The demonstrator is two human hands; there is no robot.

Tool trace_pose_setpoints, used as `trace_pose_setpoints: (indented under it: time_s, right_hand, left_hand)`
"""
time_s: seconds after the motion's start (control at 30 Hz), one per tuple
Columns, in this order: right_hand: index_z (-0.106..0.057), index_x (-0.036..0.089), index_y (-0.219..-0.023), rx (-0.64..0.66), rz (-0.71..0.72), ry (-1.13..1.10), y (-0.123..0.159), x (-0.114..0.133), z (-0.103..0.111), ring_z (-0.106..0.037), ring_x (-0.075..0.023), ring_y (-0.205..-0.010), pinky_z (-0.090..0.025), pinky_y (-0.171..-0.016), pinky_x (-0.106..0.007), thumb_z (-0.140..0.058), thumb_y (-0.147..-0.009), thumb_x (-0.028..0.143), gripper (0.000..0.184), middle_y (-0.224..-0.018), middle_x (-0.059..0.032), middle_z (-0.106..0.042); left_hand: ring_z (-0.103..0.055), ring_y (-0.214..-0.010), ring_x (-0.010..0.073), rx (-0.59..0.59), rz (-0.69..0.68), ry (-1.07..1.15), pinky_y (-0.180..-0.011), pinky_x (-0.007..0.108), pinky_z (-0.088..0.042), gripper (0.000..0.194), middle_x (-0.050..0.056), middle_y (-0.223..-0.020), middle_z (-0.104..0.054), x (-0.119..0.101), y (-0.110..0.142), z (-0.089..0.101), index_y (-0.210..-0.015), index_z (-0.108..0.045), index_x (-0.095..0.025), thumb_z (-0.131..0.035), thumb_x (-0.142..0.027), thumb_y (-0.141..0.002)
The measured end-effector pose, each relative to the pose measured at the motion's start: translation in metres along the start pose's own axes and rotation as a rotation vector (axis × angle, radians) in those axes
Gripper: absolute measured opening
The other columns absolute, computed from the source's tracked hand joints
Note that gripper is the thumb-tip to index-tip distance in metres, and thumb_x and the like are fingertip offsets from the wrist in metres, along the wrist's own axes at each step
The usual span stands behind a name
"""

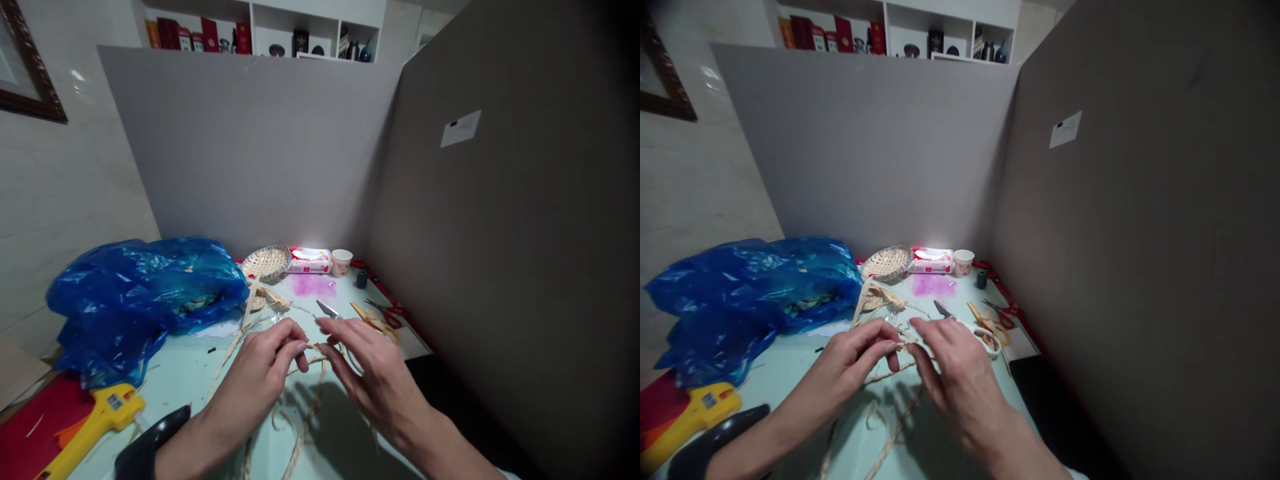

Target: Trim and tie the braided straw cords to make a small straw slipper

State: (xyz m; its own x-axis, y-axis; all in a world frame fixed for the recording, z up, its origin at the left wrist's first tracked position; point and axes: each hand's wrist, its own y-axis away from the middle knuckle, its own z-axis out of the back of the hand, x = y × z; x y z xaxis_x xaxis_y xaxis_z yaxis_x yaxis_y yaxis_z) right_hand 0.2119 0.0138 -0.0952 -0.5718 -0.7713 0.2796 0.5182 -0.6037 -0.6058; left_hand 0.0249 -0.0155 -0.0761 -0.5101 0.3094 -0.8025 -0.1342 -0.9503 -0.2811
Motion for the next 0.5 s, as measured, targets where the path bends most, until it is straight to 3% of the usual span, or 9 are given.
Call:
trace_pose_setpoints:
  time_s: [0.07, 0.17, 0.33, 0.5]
  right_hand:
    - [-0.064, 0.017, -0.106, -0.066, 0.129, 0.011, -0.001, 0.011, 0.003, -0.059, -0.0194, -0.073, -0.043, -0.069, -0.032, -0.047, -0.099, 0.017, 0.018, -0.084, -0.006, -0.069]
    - [-0.065, 0.017, -0.097, -0.101, 0.166, 0.107, 0.001, 0.014, 0.005, -0.054, -0.0197, -0.068, -0.038, -0.066, -0.033, -0.049, -0.097, 0.014, 0.016, -0.078, -0.0044, -0.068]
    - [-0.062, 0.018, -0.076, -0.079, 0.094, 0.253, 0.007, 0.008, -0.002, -0.052, -0.0191, -0.063, -0.036, -0.066, -0.034, -0.058, -0.093, 0.015, 0.018, -0.067, -0.0014, -0.062]
    - [-0.065, 0.018, -0.078, 0.058, -0.07, 0.017, 0.004, 0.006, -0.003, -0.057, -0.0185, -0.068, -0.039, -0.068, -0.031, -0.057, -0.094, 0.014, 0.018, -0.074, -0.003, -0.066]
  left_hand:
    - [-0.058, -0.066, 0.018, 0.039, -0.013, -0.047, -0.065, 0.028, -0.039, 0.025, -0.001, -0.069, -0.066, -0.003, -0.001, -0.005, -0.074, -0.058, -0.022, -0.044, -0.025, -0.095]
    - [-0.056, -0.061, 0.0174, 0.071, -0.017, -0.079, -0.062, 0.029, -0.038, 0.025, -0.002, -0.065, -0.062, -0.007, -0.003, -0.01, -0.072, -0.054, -0.022, -0.043, -0.024, -0.094]
    - [-0.056, -0.063, 0.0173, 0.114, -0.04, -0.13, -0.065, 0.029, -0.037, 0.026, -0.002, -0.065, -0.06, -0.007, -0.006, -0.013, -0.072, -0.053, -0.022, -0.042, -0.024, -0.095]
    - [-0.057, -0.066, 0.0169, 0.148, -0.032, -0.106, -0.067, 0.029, -0.038, 0.027, -0.002, -0.066, -0.062, -0.002, -0.012, -0.013, -0.074, -0.055, -0.022, -0.04, -0.027, -0.097]
